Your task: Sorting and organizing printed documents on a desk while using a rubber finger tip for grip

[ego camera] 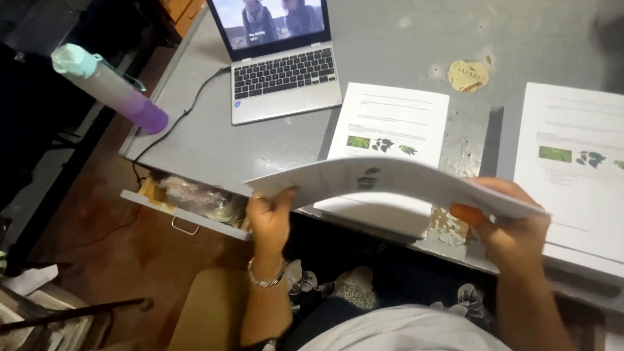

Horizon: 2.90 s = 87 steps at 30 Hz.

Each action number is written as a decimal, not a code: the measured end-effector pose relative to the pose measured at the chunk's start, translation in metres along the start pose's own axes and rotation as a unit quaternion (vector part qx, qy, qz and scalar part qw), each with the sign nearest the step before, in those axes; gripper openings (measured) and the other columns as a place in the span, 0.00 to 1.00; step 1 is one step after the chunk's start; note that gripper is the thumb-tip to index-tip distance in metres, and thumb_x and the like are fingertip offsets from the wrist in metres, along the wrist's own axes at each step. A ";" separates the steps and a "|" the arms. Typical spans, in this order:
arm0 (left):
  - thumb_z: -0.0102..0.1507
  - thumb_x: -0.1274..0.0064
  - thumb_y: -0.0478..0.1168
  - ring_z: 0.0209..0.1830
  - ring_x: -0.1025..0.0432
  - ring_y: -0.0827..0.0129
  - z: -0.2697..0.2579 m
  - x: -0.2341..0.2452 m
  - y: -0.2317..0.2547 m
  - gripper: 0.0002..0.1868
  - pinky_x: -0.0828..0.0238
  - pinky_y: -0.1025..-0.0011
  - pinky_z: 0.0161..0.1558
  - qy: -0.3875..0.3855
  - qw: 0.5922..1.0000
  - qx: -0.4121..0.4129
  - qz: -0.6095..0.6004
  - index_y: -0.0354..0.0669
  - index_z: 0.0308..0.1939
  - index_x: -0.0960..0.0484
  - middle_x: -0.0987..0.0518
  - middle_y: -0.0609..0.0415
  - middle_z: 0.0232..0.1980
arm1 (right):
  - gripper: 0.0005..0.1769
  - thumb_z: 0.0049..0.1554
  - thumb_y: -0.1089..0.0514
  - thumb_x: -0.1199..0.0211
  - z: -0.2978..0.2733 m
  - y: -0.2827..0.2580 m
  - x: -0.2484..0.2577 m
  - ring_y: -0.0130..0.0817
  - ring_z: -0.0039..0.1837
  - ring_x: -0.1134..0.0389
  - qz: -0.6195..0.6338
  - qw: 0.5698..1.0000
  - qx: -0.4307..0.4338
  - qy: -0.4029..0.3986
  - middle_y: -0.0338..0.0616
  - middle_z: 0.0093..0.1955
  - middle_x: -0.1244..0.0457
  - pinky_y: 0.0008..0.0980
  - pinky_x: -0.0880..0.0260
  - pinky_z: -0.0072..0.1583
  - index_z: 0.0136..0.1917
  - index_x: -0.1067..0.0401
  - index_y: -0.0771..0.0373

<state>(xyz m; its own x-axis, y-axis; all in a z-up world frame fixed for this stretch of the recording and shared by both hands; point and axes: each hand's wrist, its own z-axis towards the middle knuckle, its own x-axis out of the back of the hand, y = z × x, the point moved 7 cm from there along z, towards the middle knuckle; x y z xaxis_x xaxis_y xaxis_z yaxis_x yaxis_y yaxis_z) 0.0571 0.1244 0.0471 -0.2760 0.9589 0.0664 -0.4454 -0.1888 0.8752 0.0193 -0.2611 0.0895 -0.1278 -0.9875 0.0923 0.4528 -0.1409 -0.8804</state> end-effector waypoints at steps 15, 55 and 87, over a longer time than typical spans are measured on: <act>0.51 0.28 0.34 0.34 0.20 0.71 -0.003 -0.027 -0.040 0.08 0.18 0.72 0.36 0.018 0.996 0.085 -0.015 0.39 0.30 0.12 0.15 0.56 0.31 | 0.26 0.44 0.60 0.24 -0.012 0.079 0.000 0.42 0.56 0.29 -0.032 0.959 -0.225 0.169 0.48 0.53 0.31 0.39 0.21 0.57 0.56 0.27 0.66; 0.60 0.64 0.65 0.45 0.24 0.75 0.089 -0.392 0.041 0.37 0.38 0.84 0.31 -0.537 0.789 0.293 -0.054 0.51 0.65 0.27 0.16 0.59 0.59 | 0.10 0.64 0.63 0.35 -0.229 0.030 0.204 0.32 0.46 0.37 -0.138 0.805 -0.411 0.406 0.48 0.43 0.39 0.27 0.35 0.45 0.49 0.32 0.72; 0.67 0.78 0.60 0.82 0.79 0.67 -0.035 -0.499 -0.047 0.42 0.77 0.61 0.78 -0.285 0.786 0.375 -0.401 0.46 0.77 0.75 0.79 0.57 0.82 | 0.05 0.64 0.66 0.53 -0.178 0.091 0.191 0.23 0.45 0.39 -0.072 0.787 -0.330 0.517 0.37 0.40 0.44 0.29 0.21 0.56 0.51 0.35 0.65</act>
<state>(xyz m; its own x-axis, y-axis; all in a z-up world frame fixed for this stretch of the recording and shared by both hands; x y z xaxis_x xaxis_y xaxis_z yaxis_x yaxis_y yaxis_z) 0.1864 -0.3528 -0.0443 0.3592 0.6847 -0.6342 0.4047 0.4980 0.7669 -0.1211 -0.4502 -0.0559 -0.9393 -0.3319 0.0869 -0.1463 0.1584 -0.9765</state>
